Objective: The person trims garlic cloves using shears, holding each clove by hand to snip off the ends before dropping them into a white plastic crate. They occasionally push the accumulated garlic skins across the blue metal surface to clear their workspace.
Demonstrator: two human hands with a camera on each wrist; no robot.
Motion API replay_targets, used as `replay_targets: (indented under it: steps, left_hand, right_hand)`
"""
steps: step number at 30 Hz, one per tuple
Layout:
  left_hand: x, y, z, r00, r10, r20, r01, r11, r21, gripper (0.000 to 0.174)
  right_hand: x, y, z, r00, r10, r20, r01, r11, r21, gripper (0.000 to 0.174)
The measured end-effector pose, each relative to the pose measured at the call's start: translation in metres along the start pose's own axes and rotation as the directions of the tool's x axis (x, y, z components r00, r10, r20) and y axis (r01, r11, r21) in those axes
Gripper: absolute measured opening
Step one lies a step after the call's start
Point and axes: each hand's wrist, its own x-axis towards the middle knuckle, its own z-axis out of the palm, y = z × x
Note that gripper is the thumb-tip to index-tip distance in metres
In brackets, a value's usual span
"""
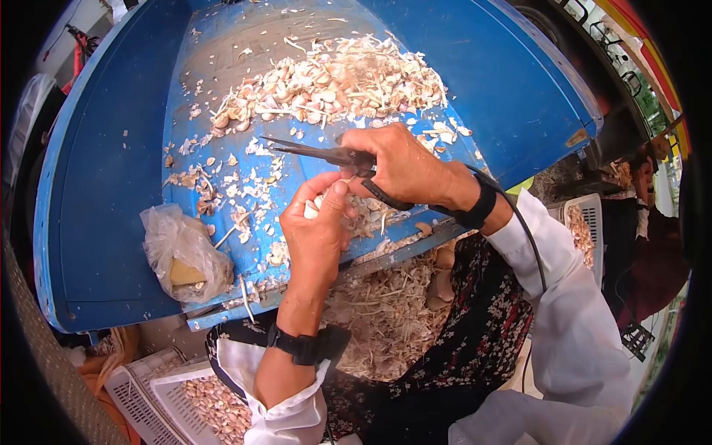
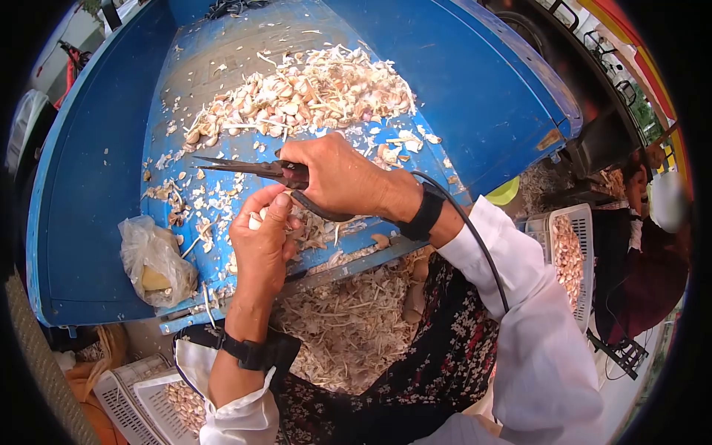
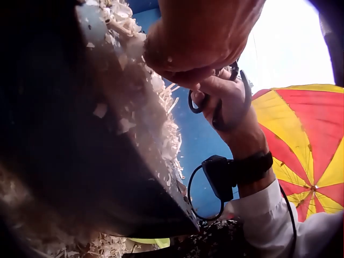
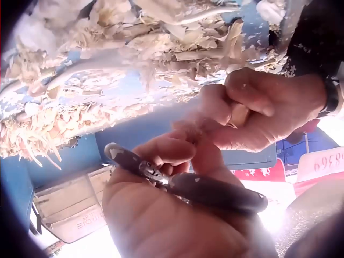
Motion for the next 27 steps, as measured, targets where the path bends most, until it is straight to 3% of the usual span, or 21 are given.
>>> replay_targets:
  steps: [4, 6, 7, 8, 10, 11, 12, 13, 14, 15, 19, 20, 22, 23, 25, 26, 27]
  left_hand:
    - [-0.001, -0.002, 0.001, 0.990, 0.079, -0.120, -0.076, 0.997, 0.025, 0.016]
    - [0.000, -0.004, 0.000, 0.995, 0.031, -0.099, -0.044, 0.990, -0.134, 0.018]
    - [0.001, -0.005, -0.002, 0.996, -0.002, -0.085, -0.017, 0.973, -0.231, 0.021]
    - [0.002, -0.002, -0.003, 0.997, 0.000, -0.082, -0.019, 0.973, -0.228, 0.021]
    - [0.003, 0.003, -0.008, 0.997, -0.049, -0.054, 0.022, 0.912, -0.410, 0.020]
    - [0.005, 0.007, -0.011, 0.997, -0.066, -0.035, 0.043, 0.890, -0.454, 0.020]
    - [0.006, 0.008, -0.015, 0.997, -0.076, 0.000, 0.065, 0.853, -0.518, 0.019]
    - [0.007, 0.009, -0.018, 0.996, -0.083, 0.035, 0.087, 0.812, -0.577, 0.019]
    - [0.008, 0.009, -0.020, 0.995, -0.075, 0.060, 0.096, 0.796, -0.597, 0.017]
    - [0.008, 0.009, -0.019, 0.995, -0.077, 0.058, 0.096, 0.795, -0.599, 0.017]
    - [0.006, 0.010, -0.011, 0.996, -0.052, 0.073, 0.086, 0.797, -0.598, 0.018]
    - [0.006, 0.010, -0.011, 0.996, -0.039, 0.076, 0.077, 0.801, -0.594, 0.019]
    - [0.007, 0.009, -0.014, 0.996, -0.032, 0.086, 0.079, 0.780, -0.621, 0.019]
    - [0.008, 0.009, -0.015, 0.995, -0.014, 0.103, 0.078, 0.752, -0.654, 0.019]
    - [0.011, 0.010, -0.020, 0.993, 0.011, 0.117, 0.074, 0.712, -0.698, 0.018]
    - [0.012, 0.012, -0.023, 0.993, 0.021, 0.116, 0.070, 0.684, -0.726, 0.017]
    - [0.012, 0.014, -0.025, 0.994, 0.008, 0.111, 0.079, 0.650, -0.756, 0.014]
  right_hand:
    - [-0.007, -0.004, 0.016, 0.987, 0.130, -0.091, -0.122, 0.989, 0.085, 0.026]
    - [-0.007, -0.007, 0.017, 0.985, 0.147, -0.090, -0.138, 0.986, 0.097, 0.025]
    - [-0.007, -0.007, 0.018, 0.975, 0.213, -0.057, -0.198, 0.961, 0.194, 0.023]
    - [-0.006, -0.003, 0.016, 0.975, 0.212, -0.061, -0.197, 0.961, 0.194, 0.023]
    - [-0.001, 0.007, 0.008, 0.959, 0.256, 0.119, -0.282, 0.895, 0.345, 0.021]
    - [0.004, 0.014, -0.001, 0.959, 0.241, 0.150, -0.276, 0.915, 0.293, 0.018]
    - [0.009, 0.023, -0.016, 0.918, 0.292, 0.268, -0.371, 0.869, 0.327, 0.017]
    - [0.012, 0.031, -0.031, 0.892, 0.357, 0.276, -0.413, 0.892, 0.183, 0.017]
    - [0.017, 0.041, -0.039, 0.891, 0.425, 0.159, -0.427, 0.904, -0.022, 0.017]
    - [0.022, 0.062, -0.039, 0.922, 0.387, -0.016, -0.384, 0.907, -0.175, 0.018]
    - [0.037, 0.102, -0.037, 0.862, 0.459, -0.214, -0.463, 0.885, 0.033, 0.019]
    - [0.043, 0.118, -0.030, 0.907, 0.370, -0.201, -0.404, 0.899, -0.171, 0.021]
    - [0.043, 0.113, -0.023, 0.928, 0.370, -0.045, -0.373, 0.919, -0.130, 0.020]
    - [0.039, 0.109, -0.023, 0.912, 0.410, 0.030, -0.408, 0.895, 0.180, 0.017]
    - [0.042, 0.101, -0.029, 0.916, 0.393, -0.083, -0.368, 0.904, 0.219, 0.014]
    - [0.040, 0.096, -0.036, 0.902, 0.390, -0.185, -0.383, 0.921, 0.077, 0.015]
    - [0.040, 0.092, -0.040, 0.903, 0.389, -0.185, -0.382, 0.921, 0.075, 0.015]
